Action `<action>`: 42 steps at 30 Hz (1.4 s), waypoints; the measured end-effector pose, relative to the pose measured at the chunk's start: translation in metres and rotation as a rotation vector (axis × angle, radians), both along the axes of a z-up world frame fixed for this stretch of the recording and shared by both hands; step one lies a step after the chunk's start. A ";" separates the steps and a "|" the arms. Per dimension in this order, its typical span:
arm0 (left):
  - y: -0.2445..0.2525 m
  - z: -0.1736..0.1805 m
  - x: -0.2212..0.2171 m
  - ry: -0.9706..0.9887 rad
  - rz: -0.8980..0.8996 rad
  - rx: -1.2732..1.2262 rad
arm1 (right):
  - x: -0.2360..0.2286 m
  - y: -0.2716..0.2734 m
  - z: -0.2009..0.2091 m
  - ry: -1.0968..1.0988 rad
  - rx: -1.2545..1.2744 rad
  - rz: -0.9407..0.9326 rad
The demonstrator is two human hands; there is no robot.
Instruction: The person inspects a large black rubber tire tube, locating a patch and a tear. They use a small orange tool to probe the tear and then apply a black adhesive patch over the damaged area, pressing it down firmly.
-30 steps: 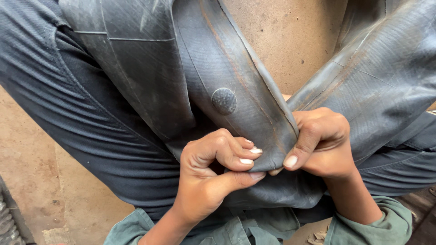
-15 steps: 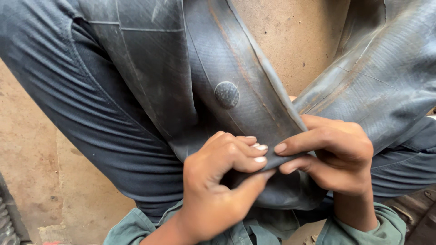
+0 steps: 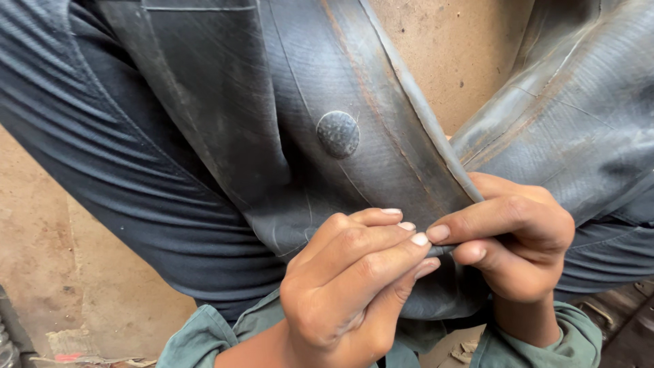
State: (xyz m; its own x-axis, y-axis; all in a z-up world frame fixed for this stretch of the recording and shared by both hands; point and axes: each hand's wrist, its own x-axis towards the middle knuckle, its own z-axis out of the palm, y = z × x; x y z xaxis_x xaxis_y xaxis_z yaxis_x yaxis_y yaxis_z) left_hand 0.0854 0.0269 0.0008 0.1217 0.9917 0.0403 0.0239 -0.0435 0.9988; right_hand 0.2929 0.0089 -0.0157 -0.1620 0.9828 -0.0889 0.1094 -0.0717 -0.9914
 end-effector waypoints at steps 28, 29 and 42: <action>0.015 -0.003 -0.019 0.302 0.011 0.305 | -0.006 -0.005 0.006 0.032 -0.123 -0.115; 0.021 -0.009 -0.030 0.377 0.057 0.326 | -0.008 -0.005 0.006 0.052 -0.135 -0.126; 0.014 -0.046 -0.058 0.986 0.203 0.219 | -0.029 0.026 0.012 -0.144 -0.481 -0.123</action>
